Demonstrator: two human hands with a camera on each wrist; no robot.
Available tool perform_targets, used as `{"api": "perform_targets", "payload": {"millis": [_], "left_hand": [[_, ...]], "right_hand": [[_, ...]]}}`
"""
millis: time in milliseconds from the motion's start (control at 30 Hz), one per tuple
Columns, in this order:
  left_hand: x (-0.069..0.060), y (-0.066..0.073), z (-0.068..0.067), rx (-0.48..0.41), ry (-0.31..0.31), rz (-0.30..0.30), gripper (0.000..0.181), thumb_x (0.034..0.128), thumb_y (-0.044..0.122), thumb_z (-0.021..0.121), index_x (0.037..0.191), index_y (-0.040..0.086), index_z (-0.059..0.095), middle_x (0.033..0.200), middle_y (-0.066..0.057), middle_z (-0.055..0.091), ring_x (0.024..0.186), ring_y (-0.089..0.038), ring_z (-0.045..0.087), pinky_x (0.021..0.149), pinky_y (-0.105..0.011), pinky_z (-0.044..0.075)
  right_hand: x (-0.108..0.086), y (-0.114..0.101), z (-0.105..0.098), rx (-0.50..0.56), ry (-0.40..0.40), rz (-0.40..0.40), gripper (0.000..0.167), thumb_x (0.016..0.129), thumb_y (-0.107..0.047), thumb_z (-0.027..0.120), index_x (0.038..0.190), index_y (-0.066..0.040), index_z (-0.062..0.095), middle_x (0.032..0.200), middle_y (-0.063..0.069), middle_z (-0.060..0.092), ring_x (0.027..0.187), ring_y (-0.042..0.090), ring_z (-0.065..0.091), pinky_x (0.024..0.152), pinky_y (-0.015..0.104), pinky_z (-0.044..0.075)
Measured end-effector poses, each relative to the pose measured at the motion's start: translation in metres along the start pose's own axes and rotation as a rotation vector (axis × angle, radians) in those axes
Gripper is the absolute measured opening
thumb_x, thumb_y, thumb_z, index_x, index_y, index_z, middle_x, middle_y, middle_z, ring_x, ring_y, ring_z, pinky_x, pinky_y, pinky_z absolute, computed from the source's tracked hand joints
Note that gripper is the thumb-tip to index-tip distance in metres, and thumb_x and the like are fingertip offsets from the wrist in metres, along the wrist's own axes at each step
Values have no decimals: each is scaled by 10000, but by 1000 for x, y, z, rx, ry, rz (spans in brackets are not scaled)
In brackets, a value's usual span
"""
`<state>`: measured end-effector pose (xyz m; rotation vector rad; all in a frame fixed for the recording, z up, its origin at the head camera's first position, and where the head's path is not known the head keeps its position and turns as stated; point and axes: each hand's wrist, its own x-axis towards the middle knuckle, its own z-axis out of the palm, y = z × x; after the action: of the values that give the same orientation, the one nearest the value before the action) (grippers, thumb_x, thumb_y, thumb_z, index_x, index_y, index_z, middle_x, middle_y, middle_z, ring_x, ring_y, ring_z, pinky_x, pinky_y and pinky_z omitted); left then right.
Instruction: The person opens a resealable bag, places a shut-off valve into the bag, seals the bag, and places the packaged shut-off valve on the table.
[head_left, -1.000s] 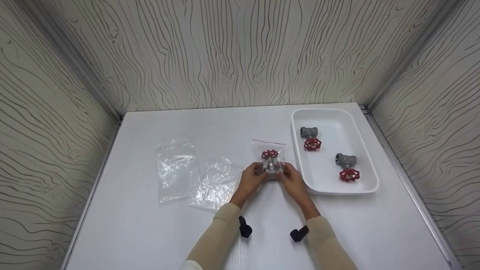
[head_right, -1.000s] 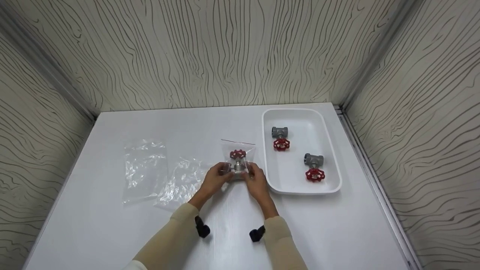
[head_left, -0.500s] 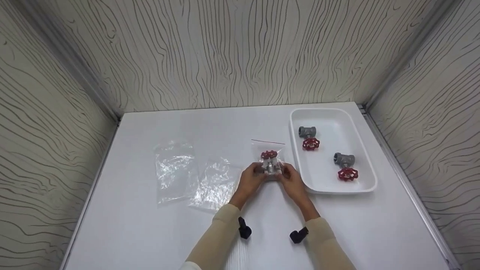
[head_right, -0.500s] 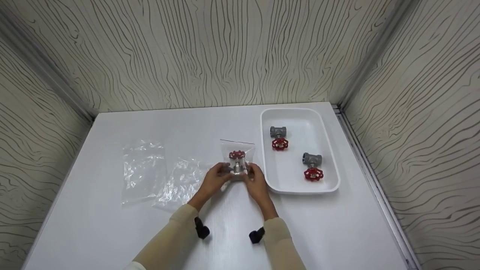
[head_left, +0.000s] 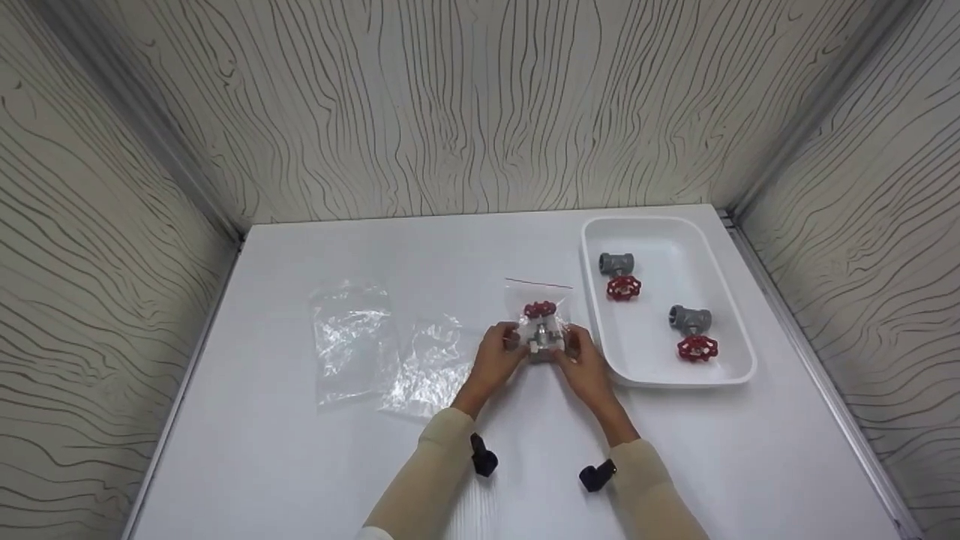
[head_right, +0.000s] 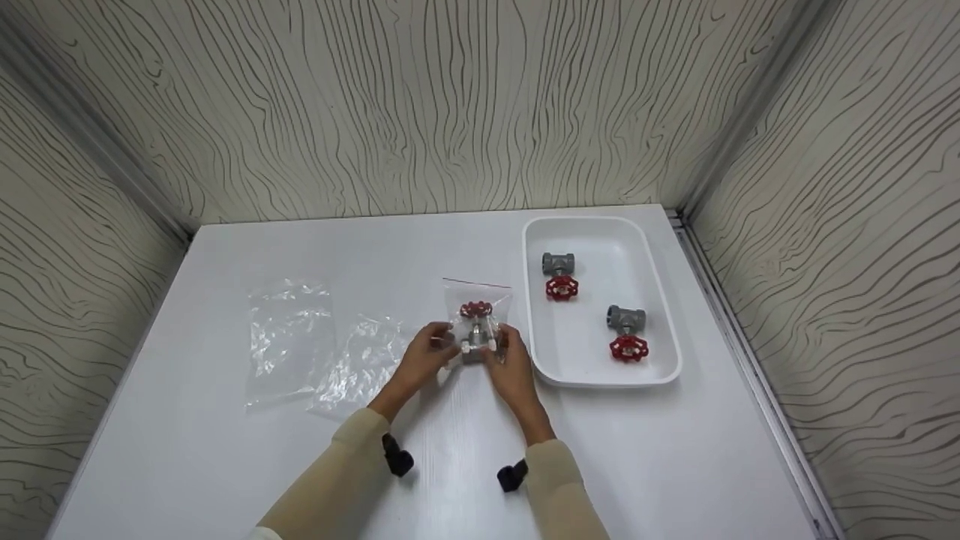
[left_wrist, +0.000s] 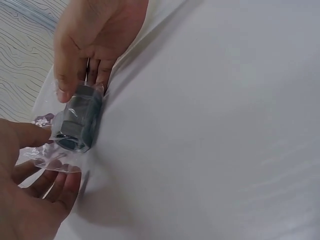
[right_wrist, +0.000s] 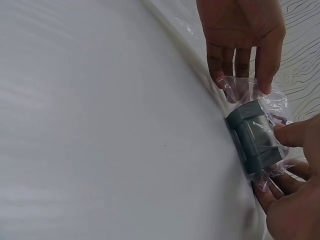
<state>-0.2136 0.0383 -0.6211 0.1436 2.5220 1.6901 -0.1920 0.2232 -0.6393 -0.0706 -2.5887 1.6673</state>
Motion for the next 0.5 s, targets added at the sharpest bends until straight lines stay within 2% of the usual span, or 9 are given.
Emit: {"api": "perform_targets", "payload": {"millis": [300, 500], "left_hand": [[-12, 0, -19, -43, -102, 11, 450, 990, 13, 660, 1418, -77, 551, 1329, -251, 672, 1263, -396, 656, 1112, -506, 542], [-21, -4, -31, -80, -155, 26, 423, 1019, 13, 624, 1426, -79, 551, 1420, -277, 625, 1304, -427, 647, 1110, -505, 552]], "right_hand": [[-8, -12, -3, -79, -1, -14, 592, 1001, -12, 675, 1519, 83, 405, 1492, 328, 533, 1425, 491, 516, 1232, 561, 419], [-15, -19, -5, -69, 8, -32, 607, 998, 5, 667, 1533, 85, 392, 1520, 325, 490, 1423, 496, 505, 1213, 586, 431]]}}
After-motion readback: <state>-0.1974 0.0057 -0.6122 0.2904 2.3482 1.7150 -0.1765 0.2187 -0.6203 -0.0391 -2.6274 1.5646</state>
